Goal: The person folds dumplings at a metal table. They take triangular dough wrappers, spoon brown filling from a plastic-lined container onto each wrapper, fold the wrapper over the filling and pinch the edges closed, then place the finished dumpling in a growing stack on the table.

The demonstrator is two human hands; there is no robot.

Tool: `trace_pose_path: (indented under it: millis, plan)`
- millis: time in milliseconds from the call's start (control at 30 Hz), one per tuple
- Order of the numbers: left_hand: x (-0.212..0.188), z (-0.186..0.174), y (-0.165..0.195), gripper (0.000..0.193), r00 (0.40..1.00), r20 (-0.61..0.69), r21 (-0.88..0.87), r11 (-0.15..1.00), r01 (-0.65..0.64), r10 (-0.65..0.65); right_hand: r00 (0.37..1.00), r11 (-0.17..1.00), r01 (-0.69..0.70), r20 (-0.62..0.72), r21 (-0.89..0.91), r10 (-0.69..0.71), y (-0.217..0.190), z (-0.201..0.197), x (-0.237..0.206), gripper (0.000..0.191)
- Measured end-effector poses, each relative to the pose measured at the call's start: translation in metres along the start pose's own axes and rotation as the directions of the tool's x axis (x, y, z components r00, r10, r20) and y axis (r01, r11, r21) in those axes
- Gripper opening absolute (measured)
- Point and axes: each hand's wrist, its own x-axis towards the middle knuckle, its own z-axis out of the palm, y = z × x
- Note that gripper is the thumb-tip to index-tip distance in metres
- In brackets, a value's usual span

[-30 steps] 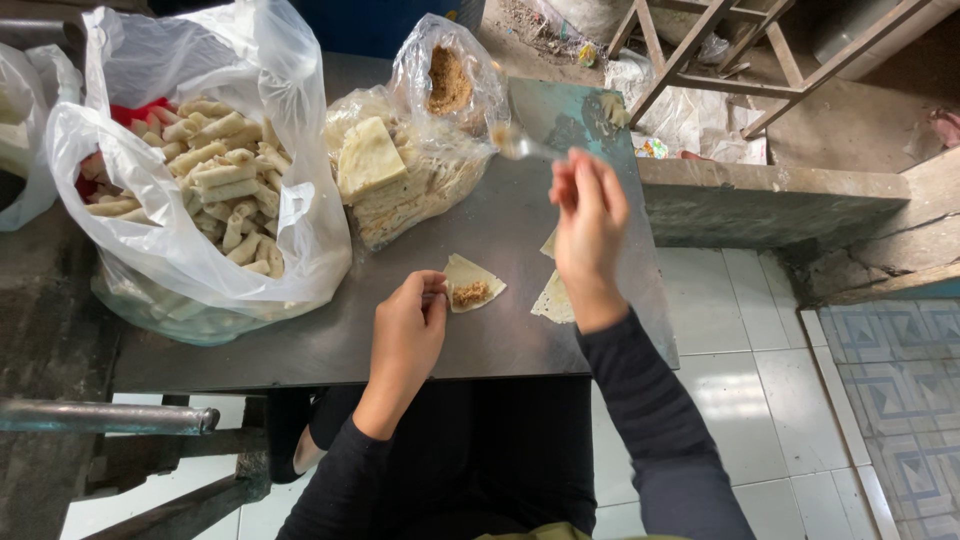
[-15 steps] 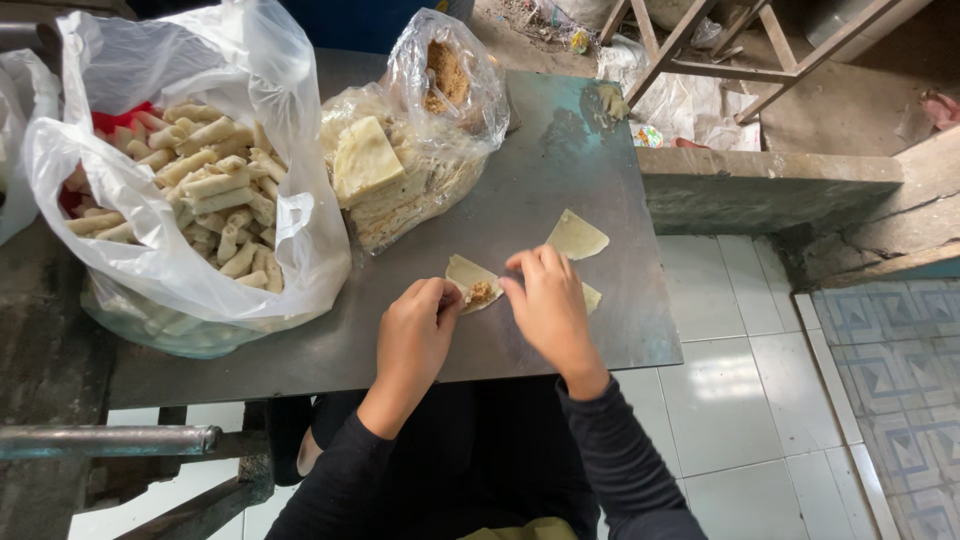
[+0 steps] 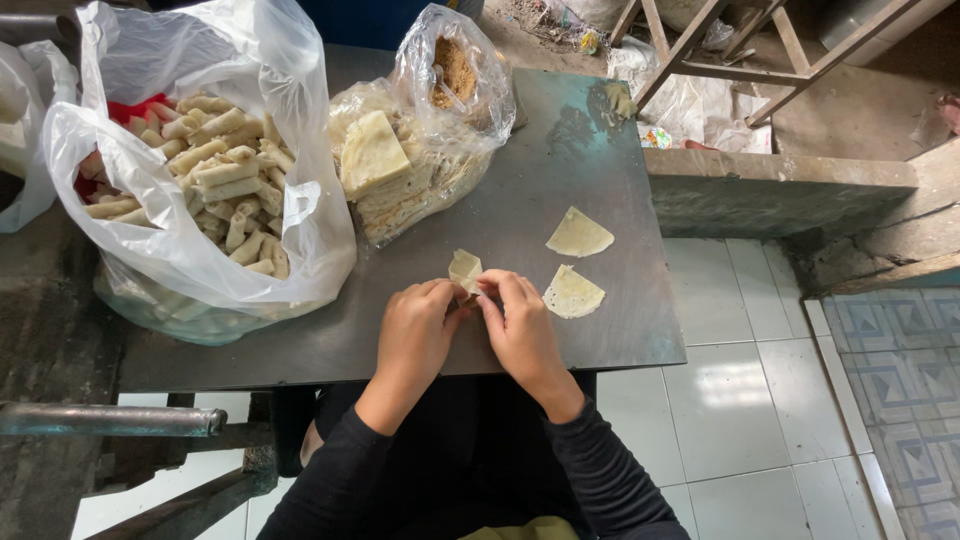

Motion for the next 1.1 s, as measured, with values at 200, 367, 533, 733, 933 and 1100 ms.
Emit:
trace_pose_path:
  millis: [200, 367, 533, 733, 933, 1100]
  plan:
    - [0.003, 0.002, 0.0, 0.004, 0.996, -0.039, 0.093, 0.992, -0.081, 0.085, 0.981, 0.984, 0.174, 0.098, -0.033, -0.17, -0.004, -0.009, 0.004, 0.027]
    - [0.01, 0.003, -0.004, 0.004, 0.995, -0.014, 0.12, 0.988, -0.095, 0.098, 0.944, 0.966, 0.253, 0.232, -0.052, -0.235, 0.012, -0.016, 0.023, 0.021]
    - [0.032, 0.005, -0.014, 0.006, 0.993, 0.113, 0.112, 0.993, 0.027, -0.039, 0.822, 0.978, 0.179, 0.562, -0.103, -0.092, 0.035, -0.011, 0.079, 0.01]
    - [0.058, 0.004, -0.038, 0.01, 0.982, 0.187, -0.059, 0.998, -0.019, 0.03, 0.632, 0.991, 0.1, 0.775, -0.085, 0.003, 0.04, -0.006, 0.124, 0.017]
    - [0.024, 0.008, -0.034, 0.009, 0.944, 0.112, 0.273, 0.904, -0.328, 0.309, 0.826, 0.9, 0.433, 0.377, 0.051, -0.418, 0.04, -0.024, 0.061, 0.015]
    - [0.026, 0.009, -0.023, 0.007, 0.982, -0.011, 0.25, 0.951, -0.182, 0.191, 0.917, 0.961, 0.274, 0.312, -0.039, -0.249, 0.043, -0.009, 0.059, 0.005]
